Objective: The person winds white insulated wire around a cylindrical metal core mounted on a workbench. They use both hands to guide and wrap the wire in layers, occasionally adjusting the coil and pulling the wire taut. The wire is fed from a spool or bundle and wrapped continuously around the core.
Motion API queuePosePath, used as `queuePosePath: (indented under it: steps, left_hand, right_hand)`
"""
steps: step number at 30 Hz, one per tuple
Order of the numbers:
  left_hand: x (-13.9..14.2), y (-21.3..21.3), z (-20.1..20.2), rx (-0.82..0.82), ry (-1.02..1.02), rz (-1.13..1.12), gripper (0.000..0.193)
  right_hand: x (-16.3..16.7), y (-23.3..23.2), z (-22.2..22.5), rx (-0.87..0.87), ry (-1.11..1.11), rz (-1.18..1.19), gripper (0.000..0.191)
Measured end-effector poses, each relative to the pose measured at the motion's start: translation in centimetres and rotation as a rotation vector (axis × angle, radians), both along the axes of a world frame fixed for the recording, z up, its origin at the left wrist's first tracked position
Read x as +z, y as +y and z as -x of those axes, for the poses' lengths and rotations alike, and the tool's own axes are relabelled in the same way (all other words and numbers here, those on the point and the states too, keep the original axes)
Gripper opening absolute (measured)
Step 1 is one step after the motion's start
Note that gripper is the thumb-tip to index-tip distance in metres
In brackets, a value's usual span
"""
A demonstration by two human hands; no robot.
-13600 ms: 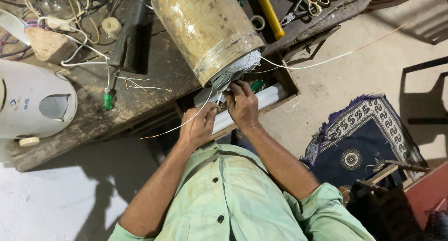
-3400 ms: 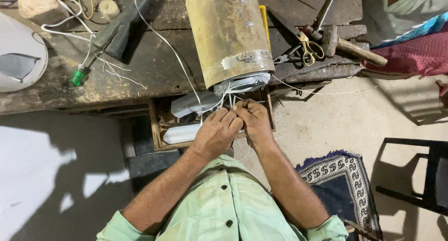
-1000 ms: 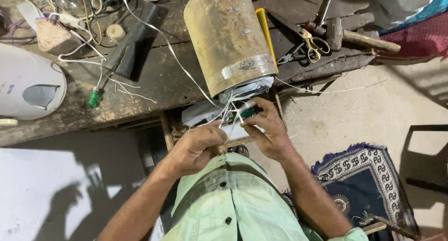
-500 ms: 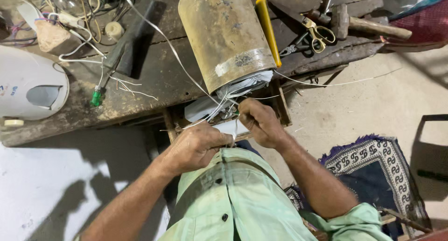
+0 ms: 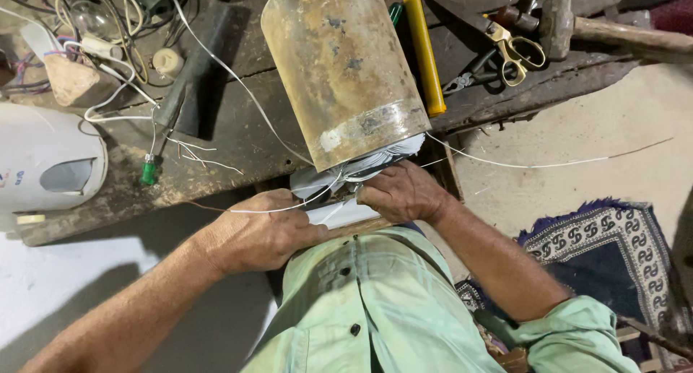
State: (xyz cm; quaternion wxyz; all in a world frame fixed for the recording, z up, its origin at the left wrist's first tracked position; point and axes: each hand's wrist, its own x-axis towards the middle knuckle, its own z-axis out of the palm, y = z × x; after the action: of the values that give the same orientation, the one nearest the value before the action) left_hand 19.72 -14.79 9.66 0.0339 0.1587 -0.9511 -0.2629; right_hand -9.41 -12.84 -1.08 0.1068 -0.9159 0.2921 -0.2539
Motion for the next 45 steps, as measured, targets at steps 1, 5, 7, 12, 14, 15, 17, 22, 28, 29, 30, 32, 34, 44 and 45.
queuePosePath:
  steps: [1, 5, 7, 12, 14, 15, 17, 22, 28, 29, 30, 32, 34, 44, 45]
  left_hand:
    - [-0.1, -0.3, 0.0, -0.013, 0.012, 0.004, 0.03]
    - [-0.2, -0.2, 1.0, 0.028, -0.117, 0.046, 0.026]
    - [0.0, 1.0, 1.3, 0.084, -0.097, 0.066, 0.031]
    - [-0.5, 5.4, 3.1, 0.262, -0.059, -0.066, 0.029]
    - [-1.1, 7.0, 4.0, 0.335, -0.013, -0.128, 0.035]
    - [-1.5, 7.7, 4.4, 0.354, 0.05, -0.139, 0.041]
    - [-1.8, 8.5, 4.4, 0.39, 0.163, -0.116, 0.043]
    - [-1.9, 8.8, 3.6, 0.324, 0.207, -0.027, 0.034]
    - [-2.6, 9.7, 5.2, 0.478, 0.228, -0.035, 0.032]
    - [-2.7, 9.9, 5.7, 0.517, 0.313, -0.015, 0.034]
    - [-2.9, 10.0, 6.1, 0.554, 0.398, 0.005, 0.036]
    - [-3.3, 10.2, 7.0, 0.614, 0.451, 0.067, 0.034]
    - [-3.6, 10.5, 7.6, 0.665, 0.377, 0.15, 0.027]
    - [-5.1, 11.9, 9.6, 0.889, 0.649, -0.082, 0.015]
    - [-4.9, 12.0, 9.6, 0.912, 0.659, -0.16, 0.015]
  right_hand:
    - [-0.1, -0.3, -0.1, 0.013, -0.029, 0.028, 0.017]
    - [0.0, 0.5, -0.3, -0.082, 0.12, -0.217, 0.009]
    - [0.4, 2.2, -0.2, -0.148, -0.029, -0.319, 0.012]
    - [1.0, 6.3, 0.1, -0.278, -0.92, -0.937, 0.014]
    - [1.3, 7.8, 0.6, -0.234, -1.159, -1.004, 0.021]
    - [1.5, 8.5, 0.9, -0.27, -1.083, -0.901, 0.02]
    - [1.9, 9.5, 2.2, -0.32, -0.922, -0.693, 0.021]
    - [2.1, 9.9, 2.8, -0.462, -0.888, -0.804, 0.02]
    - [3.4, 9.6, 1.6, -0.353, -0.807, -0.837, 0.012]
    - [3.6, 9.7, 1.0, -0.312, -0.786, -0.875, 0.011]
    - [3.8, 9.8, 0.5, -0.275, -0.732, -0.835, 0.01]
    - [4.0, 9.9, 0.0, -0.196, -0.624, -0.754, 0.009]
    - [3.9, 9.4, -0.1, -0.16, -0.634, -0.743, 0.013]
    - [2.2, 8.2, -0.6, 0.063, -0.937, -1.616, 0.069]
    - [2.4, 8.0, -0.4, 0.05, -0.895, -1.533, 0.069]
